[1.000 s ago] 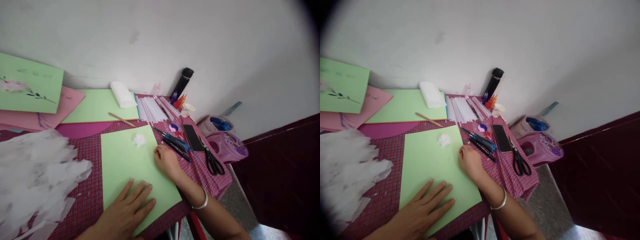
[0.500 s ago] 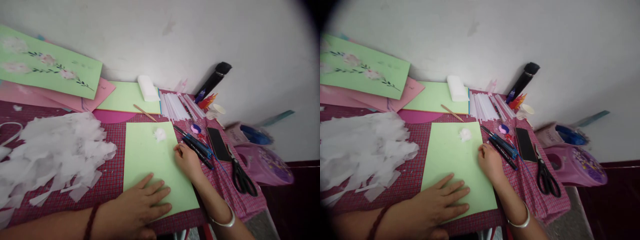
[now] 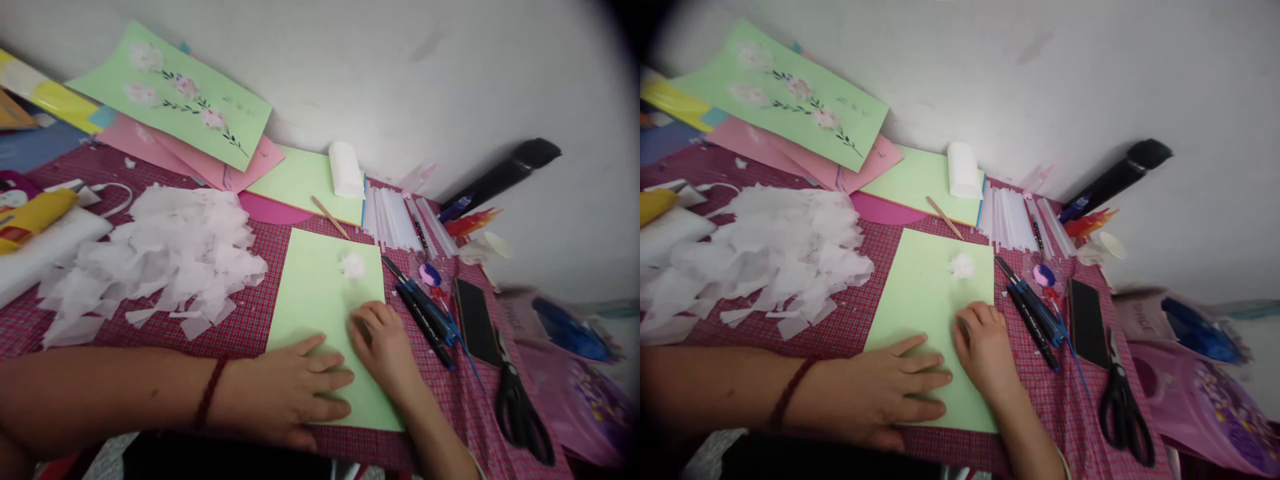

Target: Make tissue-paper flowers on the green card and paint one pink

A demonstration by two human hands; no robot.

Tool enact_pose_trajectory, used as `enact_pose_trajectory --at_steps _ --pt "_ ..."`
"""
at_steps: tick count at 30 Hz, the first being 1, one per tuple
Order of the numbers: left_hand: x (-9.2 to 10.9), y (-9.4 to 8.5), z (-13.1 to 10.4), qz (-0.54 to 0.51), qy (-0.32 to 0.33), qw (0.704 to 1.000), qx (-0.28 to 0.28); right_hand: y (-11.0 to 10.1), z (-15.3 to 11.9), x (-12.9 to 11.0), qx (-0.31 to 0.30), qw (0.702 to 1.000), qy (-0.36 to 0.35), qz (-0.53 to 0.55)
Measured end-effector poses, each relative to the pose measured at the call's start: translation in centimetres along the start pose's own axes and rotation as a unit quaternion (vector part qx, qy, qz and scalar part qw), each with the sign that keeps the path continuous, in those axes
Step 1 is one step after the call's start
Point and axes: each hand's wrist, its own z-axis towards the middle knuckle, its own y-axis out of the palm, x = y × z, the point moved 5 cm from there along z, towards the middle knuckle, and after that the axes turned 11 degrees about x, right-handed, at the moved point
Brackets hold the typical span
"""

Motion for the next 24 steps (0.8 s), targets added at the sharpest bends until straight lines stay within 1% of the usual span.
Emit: enact_pose_trajectory --at_steps 1,3,4,5,7,8,10,13,15,16,17,18,19,20,21,22,23,24 --pt "0.0 0.0 0.0 0.001 0.0 1.0 0.005 0.2 0.0 -0.1 -0.01 1.0 0.002 0.005" --pt "0.0 0.0 0.0 0.003 -0.001 1.0 0.011 0.3 0.0 0.1 0.004 1.0 0.019 -0.003" --pt "-0.1 0.0 0.0 0.003 -0.001 1.0 0.014 0.6 0.0 0.2 -0.006 1.0 0.026 -0.016" --pt "-0.1 0.0 0.0 0.003 0.001 1.0 0.017 1.1 -0.2 0.3 -0.038 0.998 0.028 -0.03" --pt "-0.1 0.1 0.0 0.003 0.004 1.0 0.017 2.5 -0.6 0.4 -0.136 0.989 0.025 -0.057" --pt "-0.1 0.1 0.0 0.003 0.004 1.0 0.014 3.0 -0.8 0.5 -0.173 0.982 0.028 -0.069" --pt "-0.1 0.2 -0.1 0.004 0.002 1.0 0.002 3.5 -0.8 0.7 -0.215 0.972 0.048 -0.083" --pt "0.0 0.2 -0.1 0.0 -0.003 1.0 -0.011 3.5 -0.6 1.1 -0.265 0.957 0.089 -0.073" --pt "0.0 0.1 0.0 -0.005 -0.008 1.0 -0.016 3.1 -0.3 1.4 -0.3 0.947 0.11 -0.042" --pt "-0.1 0.1 0.0 -0.009 -0.011 1.0 -0.019 2.8 -0.2 1.6 -0.319 0.94 0.121 -0.009" --pt "-0.1 0.2 -0.1 -0.012 -0.013 1.0 -0.024 2.5 -0.1 1.8 -0.342 0.929 0.14 0.04" --pt "-0.2 0.3 -0.1 -0.015 -0.015 0.999 -0.029 2.2 -0.1 2.0 -0.364 0.91 0.168 0.102" --pt "-0.3 0.4 -0.1 -0.019 -0.016 0.999 -0.033 1.8 -0.2 2.2 -0.382 0.883 0.209 0.176" --pt "-0.3 0.6 -0.2 -0.023 -0.017 0.999 -0.037 1.2 -0.4 2.5 -0.393 0.846 0.261 0.249" --pt "-0.4 0.7 -0.2 -0.026 -0.018 0.999 -0.039 0.6 -0.5 2.9 -0.392 0.808 0.312 0.311" --pt "-0.5 0.8 -0.2 -0.028 -0.018 0.999 -0.041 -0.3 -0.7 3.3 -0.378 0.779 0.352 0.357" --pt "-0.6 0.9 -0.3 -0.028 -0.019 0.999 -0.042 -1.2 -0.8 3.8 -0.358 0.76 0.38 0.388" --pt "-0.7 1.0 -0.3 -0.027 -0.02 0.998 -0.045 -2.4 -0.9 4.4 -0.335 0.752 0.398 0.406"
